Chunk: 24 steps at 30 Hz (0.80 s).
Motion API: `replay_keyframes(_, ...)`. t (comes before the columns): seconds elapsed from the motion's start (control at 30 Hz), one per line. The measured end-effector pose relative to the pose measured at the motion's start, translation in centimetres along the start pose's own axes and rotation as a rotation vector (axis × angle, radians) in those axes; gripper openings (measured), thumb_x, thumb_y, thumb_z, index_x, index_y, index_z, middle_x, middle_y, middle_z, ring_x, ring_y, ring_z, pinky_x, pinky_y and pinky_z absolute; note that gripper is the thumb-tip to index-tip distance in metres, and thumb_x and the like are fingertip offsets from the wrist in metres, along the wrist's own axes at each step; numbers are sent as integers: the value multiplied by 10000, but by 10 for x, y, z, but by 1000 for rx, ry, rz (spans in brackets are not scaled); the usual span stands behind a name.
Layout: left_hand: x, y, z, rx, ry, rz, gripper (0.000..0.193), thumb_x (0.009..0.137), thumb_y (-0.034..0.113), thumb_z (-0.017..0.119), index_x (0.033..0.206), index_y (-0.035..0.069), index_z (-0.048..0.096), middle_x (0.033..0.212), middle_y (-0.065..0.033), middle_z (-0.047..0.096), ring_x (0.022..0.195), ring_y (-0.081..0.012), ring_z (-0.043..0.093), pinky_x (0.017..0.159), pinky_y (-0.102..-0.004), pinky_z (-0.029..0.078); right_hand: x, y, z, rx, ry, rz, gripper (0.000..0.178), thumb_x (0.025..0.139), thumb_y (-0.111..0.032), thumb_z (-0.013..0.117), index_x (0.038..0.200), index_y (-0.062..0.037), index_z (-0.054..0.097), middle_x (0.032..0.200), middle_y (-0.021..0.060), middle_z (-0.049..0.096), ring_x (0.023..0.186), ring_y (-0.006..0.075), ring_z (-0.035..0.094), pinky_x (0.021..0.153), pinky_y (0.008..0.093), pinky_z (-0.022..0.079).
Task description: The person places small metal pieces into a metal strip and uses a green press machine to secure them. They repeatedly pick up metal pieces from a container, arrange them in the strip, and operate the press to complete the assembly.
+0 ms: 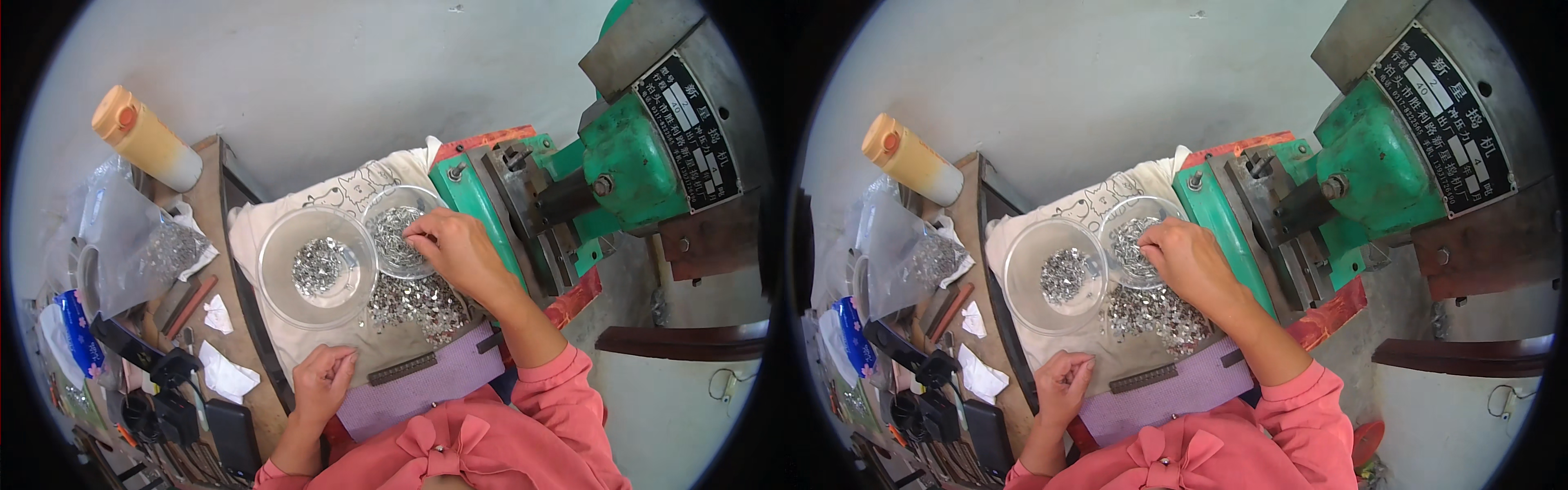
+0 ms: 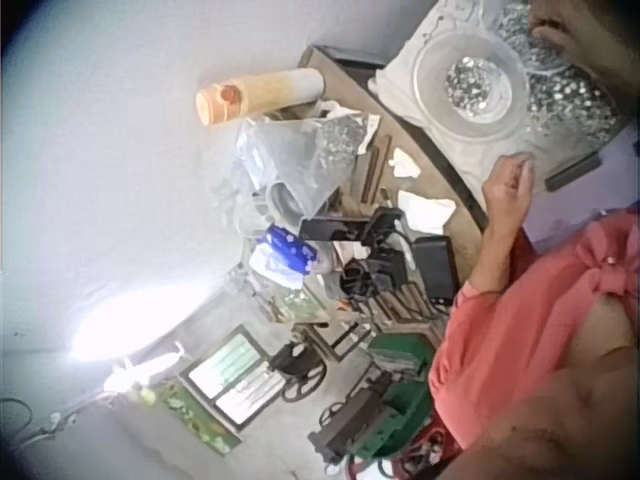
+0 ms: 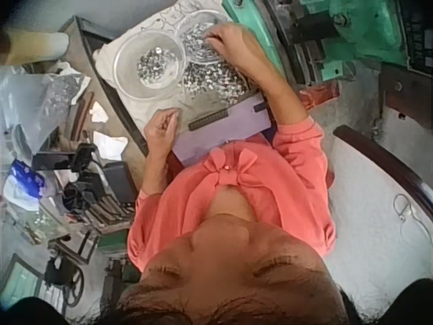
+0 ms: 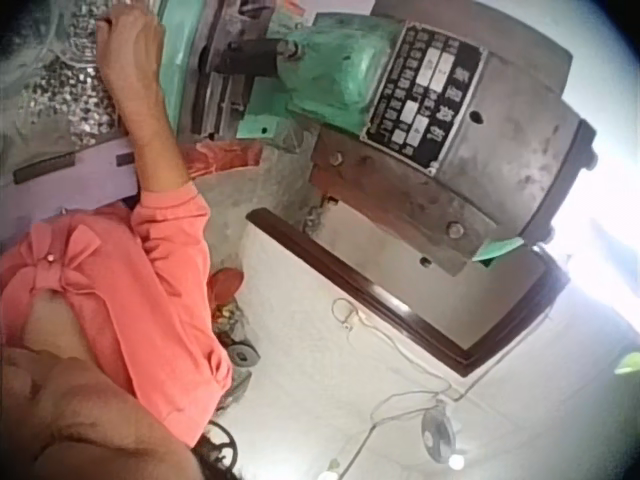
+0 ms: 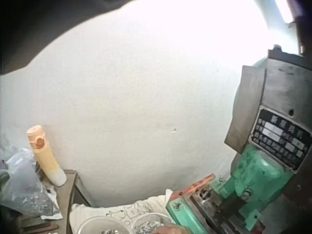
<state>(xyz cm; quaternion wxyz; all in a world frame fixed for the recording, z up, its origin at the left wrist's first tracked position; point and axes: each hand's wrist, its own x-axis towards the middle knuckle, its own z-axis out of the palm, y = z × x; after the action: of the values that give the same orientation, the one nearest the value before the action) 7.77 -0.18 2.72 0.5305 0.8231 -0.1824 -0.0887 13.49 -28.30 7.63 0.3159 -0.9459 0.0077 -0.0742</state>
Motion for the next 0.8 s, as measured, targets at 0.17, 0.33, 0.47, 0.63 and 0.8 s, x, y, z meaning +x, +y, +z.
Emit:
replay_keyframes(0.17,-3,2,1,-12,6,-68,59,878,49,750,926,18,737,679,1,569,565,-52,465,513,-231,359,13,10,11,24,-112,-18,136,851,-114,710,941,-19,749,869,179,714,820,369,690,740,438,537)
replay_keyframes(0.33,-4,-4,4,7,24,-35,53,890,53,745,925,15,735,680,13,561,575,-42,460,521,-221,351,13,20,29,-48,-126,-34,119,844,-120,715,904,-23,751,843,180,718,818,370,699,755,445,546)
replay_keyframes(0.47,-5,-5,4,-11,26,-41,53,891,53,742,925,14,734,680,11,562,577,-43,461,524,-218,348,16,22,31,-74,-86,-10,107,836,-119,722,887,-28,747,860,184,714,832,373,693,761,457,544)
replay_keyframes(0.63,-5,0,3,-29,40,-39,54,887,46,739,927,10,733,688,7,575,584,-44,470,526,-216,356,18,28,38,-132,-17,-102,88,838,-105,717,882,-31,738,860,166,695,834,371,682,755,459,540)
replay_keyframes(0.8,-7,-2,5,-46,15,-4,82,886,27,736,967,15,736,698,-15,577,561,-49,469,507,-224,366,20,27,39,-170,0,-134,75,836,-87,714,875,-26,731,870,159,687,843,365,678,771,453,542)
